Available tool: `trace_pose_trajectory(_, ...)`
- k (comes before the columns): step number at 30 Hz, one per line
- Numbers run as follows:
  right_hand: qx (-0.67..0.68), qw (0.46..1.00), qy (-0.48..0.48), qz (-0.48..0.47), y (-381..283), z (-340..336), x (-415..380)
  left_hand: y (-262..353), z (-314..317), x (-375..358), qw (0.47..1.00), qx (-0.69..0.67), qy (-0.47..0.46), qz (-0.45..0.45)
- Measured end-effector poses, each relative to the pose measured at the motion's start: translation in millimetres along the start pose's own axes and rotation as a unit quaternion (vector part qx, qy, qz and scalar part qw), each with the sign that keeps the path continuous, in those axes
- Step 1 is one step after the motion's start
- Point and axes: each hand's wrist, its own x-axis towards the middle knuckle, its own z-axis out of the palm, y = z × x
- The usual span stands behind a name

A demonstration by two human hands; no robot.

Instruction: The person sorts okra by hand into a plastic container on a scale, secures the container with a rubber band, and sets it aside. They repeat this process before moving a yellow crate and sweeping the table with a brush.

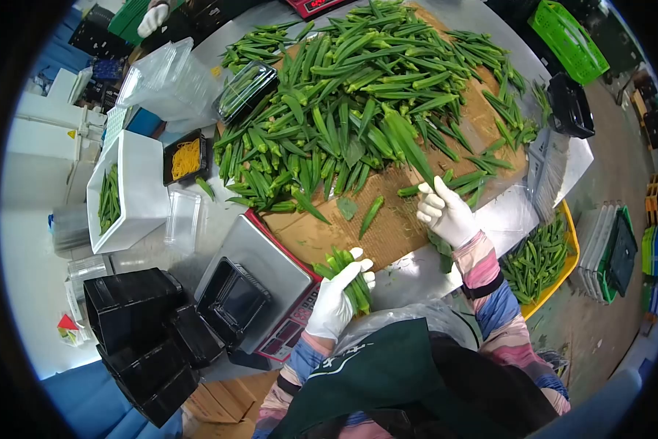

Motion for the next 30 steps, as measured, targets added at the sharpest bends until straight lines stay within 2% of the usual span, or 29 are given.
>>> trace_pose_trajectory(2, 0.051, 0.998, -0.032, 0.016, 7.5, 2.2, -6.9, -0.2, 1.1, -1.1, 1.000, 0.004, -0.002, 0.002)
trace_pose_trajectory(3, -0.091, 0.996, 0.006, -0.025, 13.3, 5.0, -12.5, -0.3, 1.5, -1.8, 1.000, 0.006, -0.003, 0.004)
trace_pose_trajectory(4, -0.230, 0.970, 0.044, -0.065, 19.6, 13.9, -20.6, -0.1, 2.0, -2.8, 1.000, 0.007, -0.003, 0.007)
trace_pose_trajectory(5, -0.364, 0.922, 0.081, -0.104, 24.4, 25.7, -28.4, 0.5, 3.0, -3.8, 1.000, 0.002, -0.004, 0.012)
trace_pose_trajectory(7, -0.502, 0.860, 0.088, -0.039, 33.1, 48.3, -43.7, 2.8, 7.7, -6.2, 1.000, -0.009, -0.005, 0.023)
trace_pose_trajectory(9, -0.616, 0.782, 0.006, -0.095, 55.8, 48.4, -52.2, 5.7, 18.8, -9.4, 0.995, -0.075, -0.035, 0.056)
trace_pose_trajectory(11, -0.740, 0.625, -0.120, -0.218, 74.8, 47.0, -52.3, 6.5, 19.2, -9.8, 0.991, -0.100, -0.045, 0.081)
trace_pose_trajectory(12, -0.743, 0.638, -0.136, -0.153, 79.9, 46.9, -54.1, 6.4, 13.4, -8.1, 0.991, -0.093, -0.039, 0.090)
trace_pose_trajectory(15, -0.657, 0.739, -0.104, -0.111, 59.9, 58.1, -30.7, 11.7, 1.9, -8.0, 0.993, -0.066, -0.026, 0.089)
trace_pose_trajectory(16, -0.686, 0.692, -0.051, -0.218, 53.4, 52.8, -9.6, 12.7, 0.2, -9.4, 0.994, -0.064, -0.034, 0.086)
trace_pose_trajectory(17, -0.766, 0.547, 0.015, -0.338, 42.0, 55.1, 11.5, 13.5, -0.7, -10.1, 0.994, -0.061, -0.041, 0.083)
trace_pose_trajectory(18, -0.775, 0.470, 0.075, -0.416, 36.8, 43.8, 36.9, 13.9, 1.0, -11.0, 0.995, -0.063, -0.034, 0.076)
trace_pose_trajectory(19, -0.790, 0.404, 0.119, -0.447, 32.3, 31.6, 60.9, 14.1, 3.2, -12.1, 0.996, -0.057, -0.031, 0.069)
trace_pose_trajectory(21, -0.833, 0.337, 0.153, -0.412, 22.4, 24.2, 95.6, 13.9, 5.8, -14.0, 0.997, -0.045, -0.022, 0.057)
trace_pose_trajectory(23, -0.856, 0.310, 0.165, -0.378, 14.4, 8.5, 120.3, 12.7, 3.8, -13.5, 0.998, -0.037, -0.019, 0.052)
trace_pose_trajectory(25, -0.846, 0.348, 0.164, -0.370, 8.0, 2.4, 124.7, 13.5, 1.3, -13.8, 0.998, -0.033, -0.017, 0.051)
trace_pose_trajectory(26, -0.830, 0.332, 0.156, -0.420, 5.8, 2.4, 119.7, 14.7, -0.4, -13.8, 0.998, -0.032, -0.012, 0.054)
trace_pose_trajectory(27, -0.812, 0.348, 0.177, -0.433, 5.7, 2.0, 113.5, 15.7, -2.6, -14.5, 0.998, -0.033, -0.006, 0.056)
trace_pose_trajectory(29, -0.772, 0.448, 0.224, -0.390, 3.0, 6.6, 87.9, 14.9, -7.4, -15.1, 0.997, -0.044, 0.002, 0.059)
trace_pose_trajectory(30, -0.732, 0.536, 0.212, -0.363, -1.3, -2.3, 75.4, 14.6, -9.6, -14.0, 0.997, -0.052, 0.002, 0.060)
